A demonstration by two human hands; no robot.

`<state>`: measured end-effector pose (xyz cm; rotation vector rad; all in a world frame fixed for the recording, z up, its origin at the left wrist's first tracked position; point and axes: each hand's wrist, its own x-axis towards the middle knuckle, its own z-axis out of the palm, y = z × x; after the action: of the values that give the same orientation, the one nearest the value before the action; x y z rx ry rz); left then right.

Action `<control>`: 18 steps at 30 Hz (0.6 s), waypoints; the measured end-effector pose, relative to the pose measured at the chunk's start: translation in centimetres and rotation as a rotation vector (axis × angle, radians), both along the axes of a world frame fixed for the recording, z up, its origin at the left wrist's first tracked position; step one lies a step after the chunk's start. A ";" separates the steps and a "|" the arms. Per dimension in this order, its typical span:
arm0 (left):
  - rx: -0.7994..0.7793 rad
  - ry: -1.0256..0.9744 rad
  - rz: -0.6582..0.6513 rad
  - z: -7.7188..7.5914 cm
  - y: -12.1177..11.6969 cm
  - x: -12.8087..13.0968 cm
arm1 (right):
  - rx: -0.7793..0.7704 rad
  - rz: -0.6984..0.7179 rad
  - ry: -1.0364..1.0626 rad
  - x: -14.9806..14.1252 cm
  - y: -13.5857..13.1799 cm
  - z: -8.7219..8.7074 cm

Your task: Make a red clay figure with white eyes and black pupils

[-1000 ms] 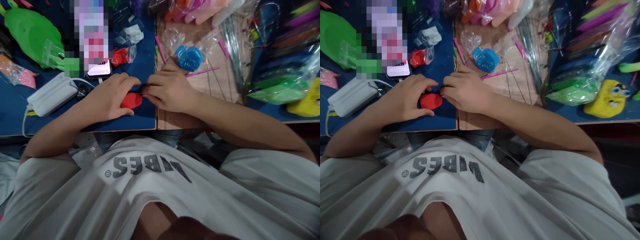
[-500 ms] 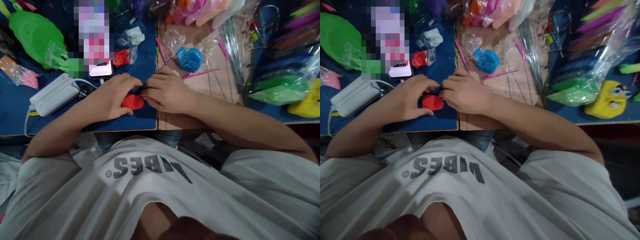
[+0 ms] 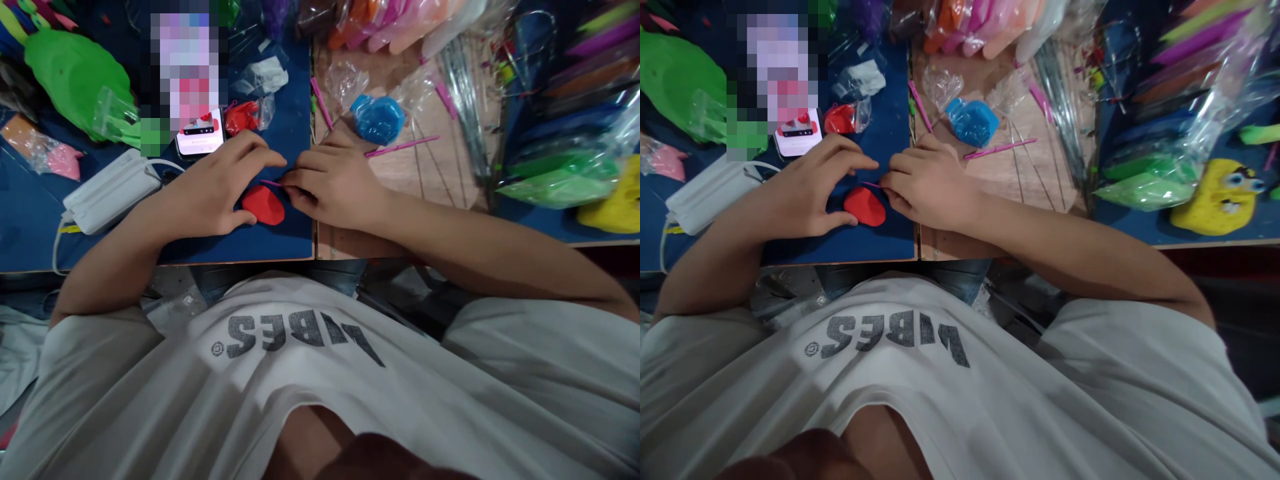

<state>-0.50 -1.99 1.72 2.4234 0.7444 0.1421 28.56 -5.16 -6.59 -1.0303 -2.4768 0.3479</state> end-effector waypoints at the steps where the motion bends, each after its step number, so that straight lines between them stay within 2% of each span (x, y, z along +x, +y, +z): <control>1: -0.007 0.002 0.003 -0.2 0.1 -0.1 | 0.009 0.009 0.002 -0.2 -0.2 -0.1; 6: -0.031 -0.018 0.023 -1.1 0.2 -0.2 | 0.038 0.074 0.020 -0.6 -0.7 -0.5; 11: -0.033 -0.027 0.017 -1.1 0.3 -0.4 | 0.003 0.002 0.022 -0.5 -0.1 -0.6; 18: -0.010 -0.023 0.018 -1.2 0.6 -0.7 | 0.026 0.029 -0.047 -0.9 0.7 0.1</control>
<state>-1.18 -1.43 0.49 2.4026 0.7548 0.1729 27.64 -4.49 -6.45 -1.0044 -2.5338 0.3024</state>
